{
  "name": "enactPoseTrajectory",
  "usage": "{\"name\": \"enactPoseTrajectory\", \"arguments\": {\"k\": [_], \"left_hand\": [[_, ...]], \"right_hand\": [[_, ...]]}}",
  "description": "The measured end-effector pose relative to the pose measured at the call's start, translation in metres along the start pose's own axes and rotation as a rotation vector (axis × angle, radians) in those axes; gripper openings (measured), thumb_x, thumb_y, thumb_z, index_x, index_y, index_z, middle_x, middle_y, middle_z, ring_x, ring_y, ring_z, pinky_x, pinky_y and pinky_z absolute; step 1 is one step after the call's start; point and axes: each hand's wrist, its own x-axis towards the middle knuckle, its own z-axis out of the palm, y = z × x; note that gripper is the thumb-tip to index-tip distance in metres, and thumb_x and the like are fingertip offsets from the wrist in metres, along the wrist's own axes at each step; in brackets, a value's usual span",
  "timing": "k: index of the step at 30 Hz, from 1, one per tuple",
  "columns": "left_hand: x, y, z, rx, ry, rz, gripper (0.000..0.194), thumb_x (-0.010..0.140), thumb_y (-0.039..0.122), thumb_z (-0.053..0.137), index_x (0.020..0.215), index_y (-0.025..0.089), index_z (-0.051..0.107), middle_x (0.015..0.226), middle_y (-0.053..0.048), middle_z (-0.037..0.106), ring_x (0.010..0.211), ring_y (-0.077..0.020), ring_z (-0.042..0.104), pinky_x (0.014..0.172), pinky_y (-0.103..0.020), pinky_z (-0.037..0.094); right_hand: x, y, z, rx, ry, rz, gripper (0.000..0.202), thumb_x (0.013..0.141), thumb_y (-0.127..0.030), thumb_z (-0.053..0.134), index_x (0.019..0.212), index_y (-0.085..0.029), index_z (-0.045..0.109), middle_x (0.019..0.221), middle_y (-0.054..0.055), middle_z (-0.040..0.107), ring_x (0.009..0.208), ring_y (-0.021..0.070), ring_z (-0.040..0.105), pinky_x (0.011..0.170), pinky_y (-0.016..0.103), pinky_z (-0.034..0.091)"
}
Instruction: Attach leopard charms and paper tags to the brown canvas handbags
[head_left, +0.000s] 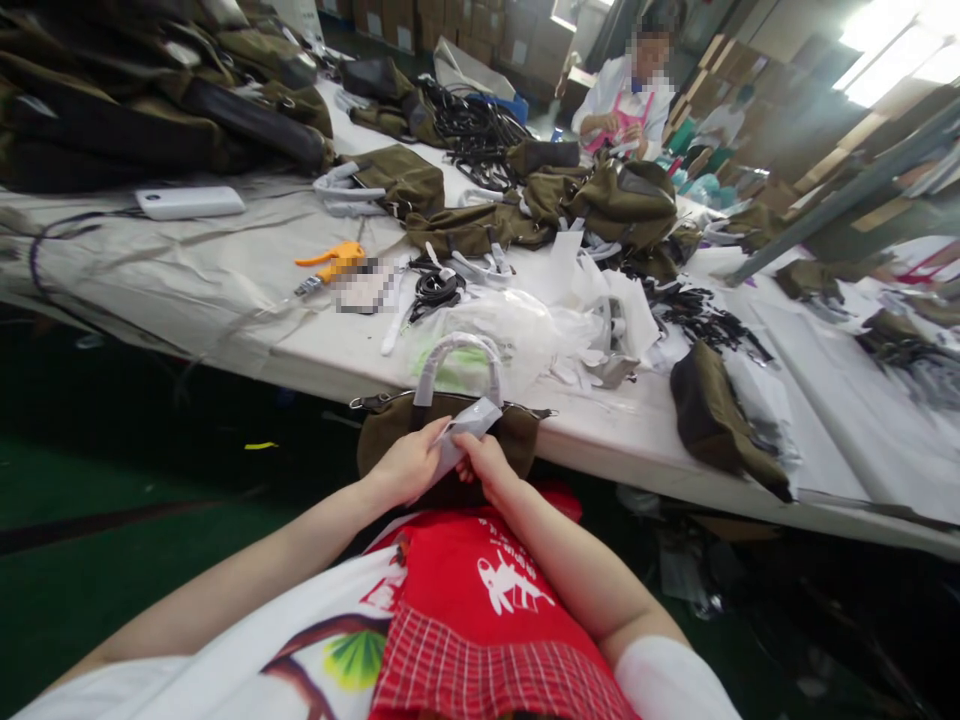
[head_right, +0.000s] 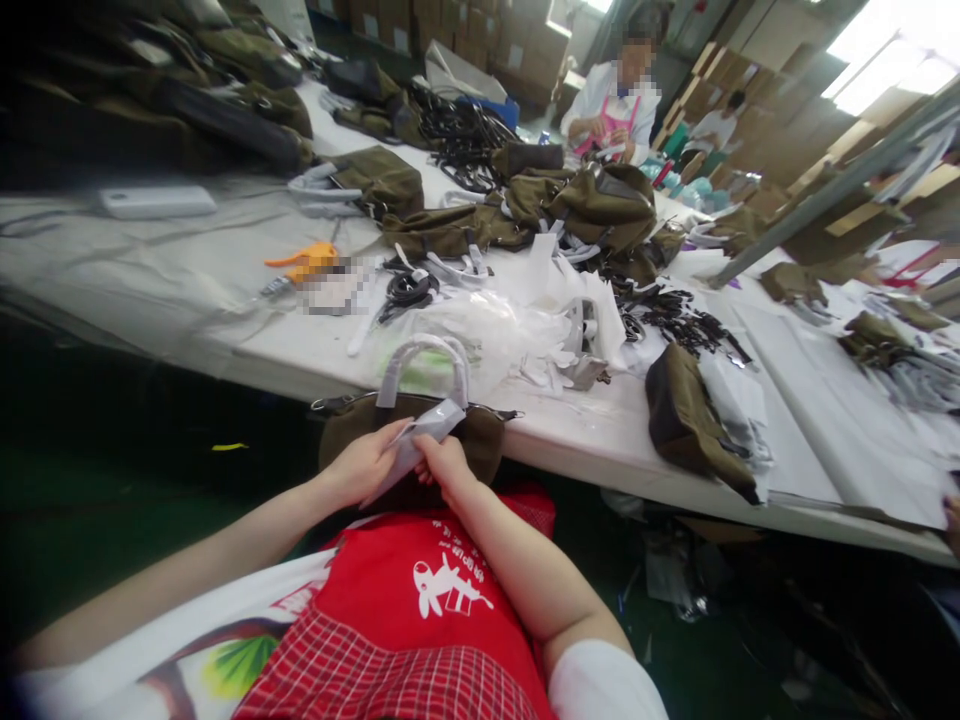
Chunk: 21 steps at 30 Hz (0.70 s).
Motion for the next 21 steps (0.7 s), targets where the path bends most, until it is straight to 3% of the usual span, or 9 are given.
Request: {"name": "enactPoseTrajectory", "arguments": {"k": [2, 6, 9, 13, 15, 18, 21], "left_hand": [[-0.004, 0.0, 0.005, 0.067, 0.036, 0.06, 0.052, 0.092, 0.018, 0.033, 0.142, 0.016, 0.047, 0.136, -0.012, 0.06, 0.121, -0.0238, 0.059, 0.105, -0.036, 0.044], [-0.016, 0.005, 0.016, 0.283, 0.05, 0.143, 0.054, 0.094, 0.015, 0.032, 0.148, 0.018, 0.038, 0.133, -0.015, 0.059, 0.11, -0.0271, 0.064, 0.091, -0.04, 0.053], [-0.023, 0.004, 0.021, 0.336, 0.079, 0.193, 0.055, 0.095, 0.013, 0.032, 0.149, 0.019, 0.036, 0.135, -0.016, 0.055, 0.11, -0.0274, 0.064, 0.089, -0.039, 0.055], [-0.027, -0.003, 0.023, 0.377, 0.112, 0.214, 0.054, 0.094, 0.011, 0.034, 0.147, 0.021, 0.04, 0.139, -0.016, 0.051, 0.113, -0.0276, 0.063, 0.088, -0.038, 0.056], [-0.029, -0.007, 0.023, 0.39, 0.1, 0.241, 0.057, 0.091, 0.007, 0.036, 0.146, 0.022, 0.042, 0.142, -0.016, 0.049, 0.116, -0.0285, 0.061, 0.09, -0.039, 0.056], [-0.031, -0.009, 0.022, 0.264, 0.059, 0.33, 0.058, 0.086, 0.007, 0.041, 0.141, 0.024, 0.047, 0.145, -0.014, 0.048, 0.125, -0.0297, 0.055, 0.099, -0.042, 0.051], [-0.028, -0.009, 0.016, -0.141, 0.098, 0.231, 0.052, 0.088, 0.03, 0.052, 0.139, 0.018, 0.047, 0.137, -0.016, 0.056, 0.123, -0.0301, 0.056, 0.102, -0.043, 0.048]], "right_hand": [[0.001, 0.003, 0.002, 0.027, 0.03, -0.009, 0.031, 0.086, -0.027, 0.054, 0.058, -0.014, 0.056, 0.041, 0.0, 0.054, 0.031, 0.0087, 0.046, 0.031, 0.019, 0.031], [-0.001, 0.008, 0.004, 0.113, 0.02, -0.026, 0.035, 0.088, -0.029, 0.049, 0.056, -0.016, 0.052, 0.04, -0.002, 0.049, 0.03, 0.0076, 0.04, 0.031, 0.019, 0.027], [-0.006, 0.007, -0.002, 0.195, -0.09, -0.019, 0.032, 0.087, -0.032, 0.048, 0.059, -0.016, 0.053, 0.043, -0.001, 0.049, 0.033, 0.0085, 0.04, 0.034, 0.02, 0.029], [-0.012, 0.002, -0.01, 0.295, -0.27, -0.003, 0.032, 0.084, -0.041, 0.05, 0.069, -0.014, 0.06, 0.054, 0.003, 0.057, 0.045, 0.0119, 0.051, 0.042, 0.022, 0.039], [-0.011, 0.003, -0.011, 0.322, -0.276, -0.009, 0.037, 0.082, -0.048, 0.056, 0.071, -0.014, 0.061, 0.053, 0.002, 0.057, 0.044, 0.0115, 0.05, 0.04, 0.021, 0.037], [-0.007, 0.007, -0.008, 0.272, -0.096, -0.052, 0.04, 0.073, -0.054, 0.067, 0.067, -0.016, 0.056, 0.042, -0.004, 0.047, 0.034, 0.0084, 0.039, 0.033, 0.02, 0.024], [-0.003, 0.01, -0.007, 0.261, -0.015, -0.114, 0.042, 0.07, -0.056, 0.07, 0.067, -0.017, 0.053, 0.04, -0.005, 0.046, 0.032, 0.0073, 0.036, 0.032, 0.02, 0.022]]}}
